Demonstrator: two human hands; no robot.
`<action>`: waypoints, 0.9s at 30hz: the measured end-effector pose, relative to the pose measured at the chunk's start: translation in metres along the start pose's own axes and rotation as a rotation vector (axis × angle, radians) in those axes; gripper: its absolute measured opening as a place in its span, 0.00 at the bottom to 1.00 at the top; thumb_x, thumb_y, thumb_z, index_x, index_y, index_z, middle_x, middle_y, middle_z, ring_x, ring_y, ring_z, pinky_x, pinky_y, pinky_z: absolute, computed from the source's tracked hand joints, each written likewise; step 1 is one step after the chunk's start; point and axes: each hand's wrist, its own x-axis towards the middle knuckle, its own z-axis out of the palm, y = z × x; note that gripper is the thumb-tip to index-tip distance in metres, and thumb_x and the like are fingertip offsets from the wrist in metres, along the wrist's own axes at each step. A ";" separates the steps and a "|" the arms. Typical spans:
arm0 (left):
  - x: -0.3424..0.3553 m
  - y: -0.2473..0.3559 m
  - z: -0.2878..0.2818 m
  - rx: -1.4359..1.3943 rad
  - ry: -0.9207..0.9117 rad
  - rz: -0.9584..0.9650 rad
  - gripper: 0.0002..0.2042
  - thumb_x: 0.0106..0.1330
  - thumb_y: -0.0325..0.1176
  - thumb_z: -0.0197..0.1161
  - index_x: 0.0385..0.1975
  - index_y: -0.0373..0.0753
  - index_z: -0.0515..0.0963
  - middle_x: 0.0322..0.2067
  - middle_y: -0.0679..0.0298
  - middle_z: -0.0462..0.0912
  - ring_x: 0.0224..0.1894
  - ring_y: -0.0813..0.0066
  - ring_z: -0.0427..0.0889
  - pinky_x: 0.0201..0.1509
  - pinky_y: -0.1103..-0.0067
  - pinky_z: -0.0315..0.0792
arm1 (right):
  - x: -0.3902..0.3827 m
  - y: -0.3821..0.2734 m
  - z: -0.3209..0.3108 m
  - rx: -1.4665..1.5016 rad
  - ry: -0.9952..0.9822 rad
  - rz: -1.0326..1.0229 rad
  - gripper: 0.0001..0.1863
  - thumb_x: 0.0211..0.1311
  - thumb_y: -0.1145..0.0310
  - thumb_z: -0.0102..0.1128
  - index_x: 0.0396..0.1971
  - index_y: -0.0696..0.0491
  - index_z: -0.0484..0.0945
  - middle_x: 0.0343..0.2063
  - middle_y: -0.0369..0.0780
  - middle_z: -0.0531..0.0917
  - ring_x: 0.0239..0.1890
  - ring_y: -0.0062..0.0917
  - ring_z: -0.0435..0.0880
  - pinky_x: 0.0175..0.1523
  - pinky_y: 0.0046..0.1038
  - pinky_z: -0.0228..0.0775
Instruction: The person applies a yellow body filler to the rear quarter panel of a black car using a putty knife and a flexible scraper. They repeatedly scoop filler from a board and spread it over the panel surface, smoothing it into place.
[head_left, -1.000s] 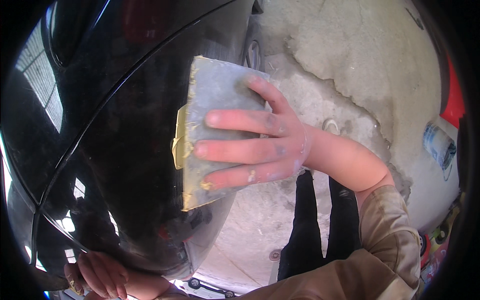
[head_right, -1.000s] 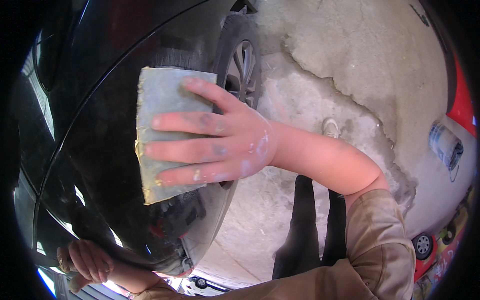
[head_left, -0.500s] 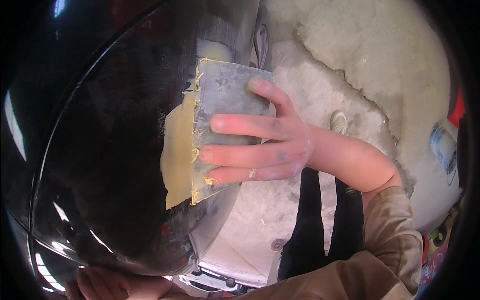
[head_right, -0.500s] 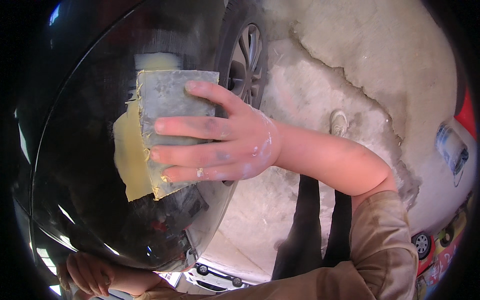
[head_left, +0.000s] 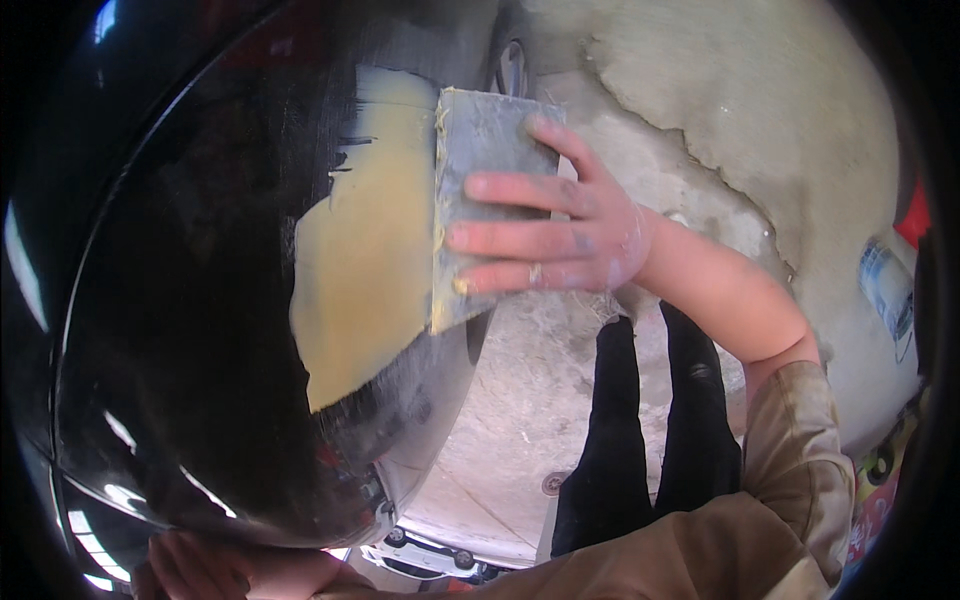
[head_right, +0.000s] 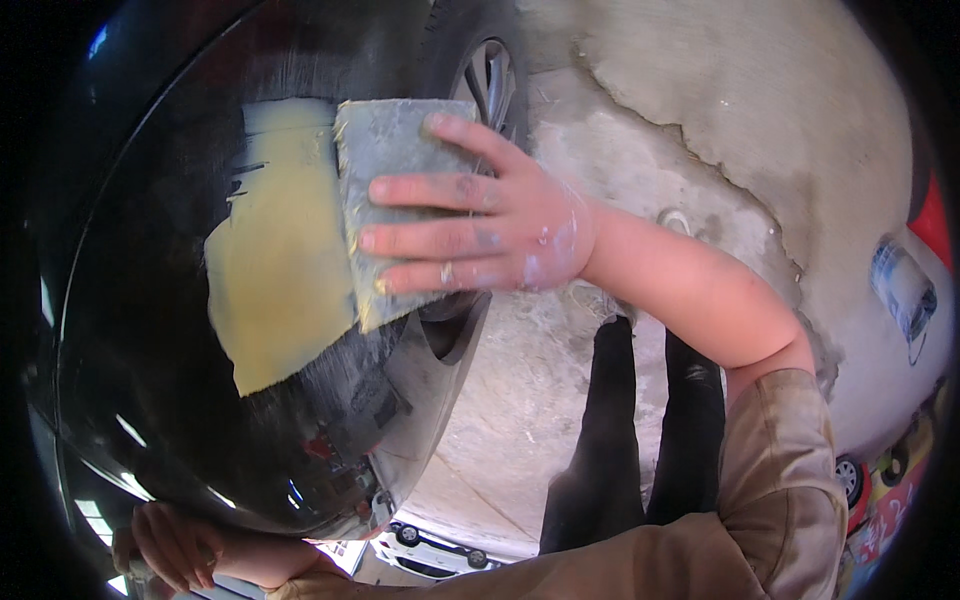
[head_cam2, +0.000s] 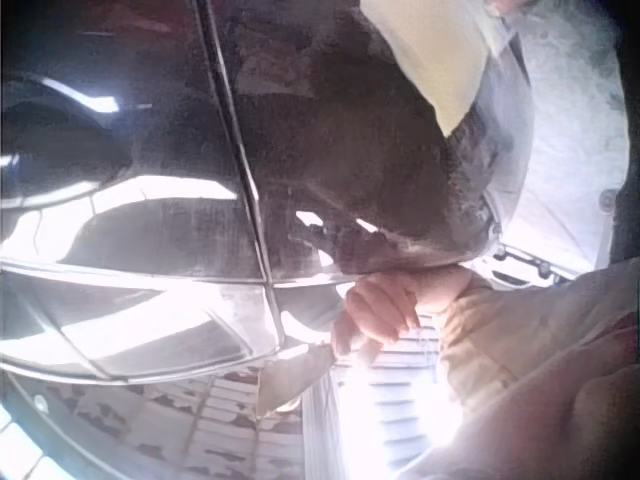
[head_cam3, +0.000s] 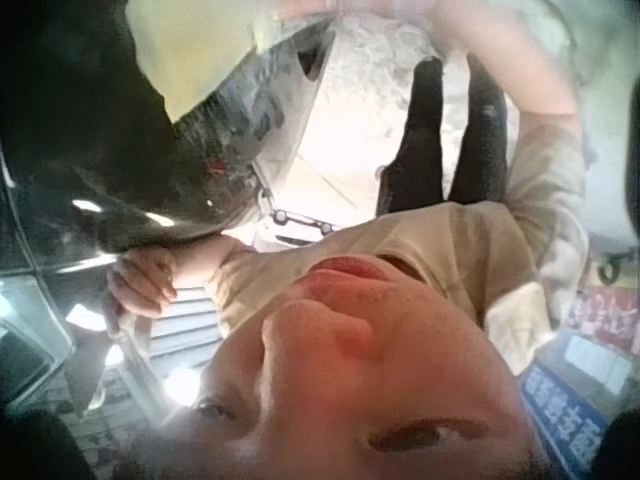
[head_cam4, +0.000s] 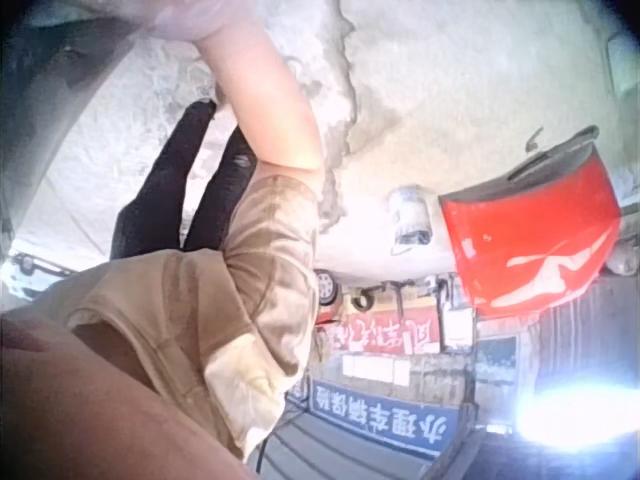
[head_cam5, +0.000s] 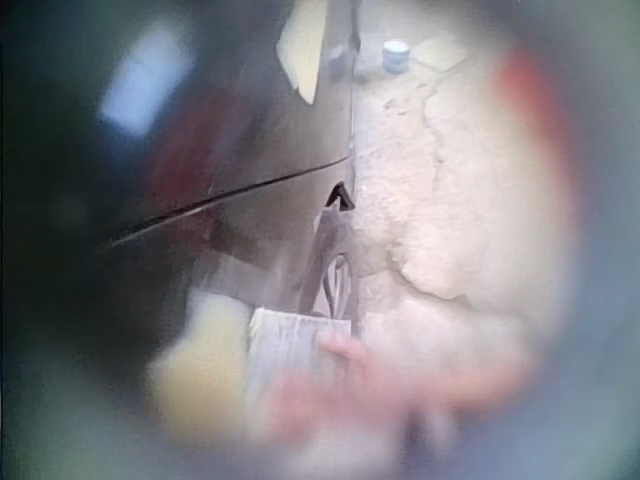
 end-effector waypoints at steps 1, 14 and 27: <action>-0.007 0.006 -0.009 0.029 -0.045 0.007 0.23 0.58 0.25 0.77 0.52 0.30 0.77 0.15 0.55 0.82 0.09 0.68 0.78 0.10 0.71 0.69 | -0.004 0.001 -0.009 -0.032 -0.060 0.012 0.17 0.62 0.65 0.65 0.52 0.36 0.84 0.61 0.29 0.81 0.65 0.33 0.78 0.72 0.54 0.60; -0.019 -0.080 0.032 0.259 0.124 -0.268 0.31 0.70 0.61 0.61 0.52 0.35 0.73 0.11 0.66 0.65 0.07 0.77 0.58 0.08 0.78 0.52 | 0.032 -0.135 -0.141 0.508 0.451 1.009 0.23 0.66 0.85 0.55 0.61 0.55 0.77 0.61 0.42 0.80 0.64 0.31 0.78 0.68 0.32 0.67; -0.075 -0.147 0.144 0.206 -0.180 -0.517 0.31 0.74 0.56 0.59 0.60 0.31 0.70 0.22 0.69 0.71 0.20 0.83 0.67 0.22 0.82 0.63 | 0.124 -0.209 -0.262 0.848 -0.020 0.427 0.29 0.55 0.88 0.55 0.60 0.58 0.79 0.62 0.51 0.79 0.60 0.45 0.83 0.61 0.38 0.78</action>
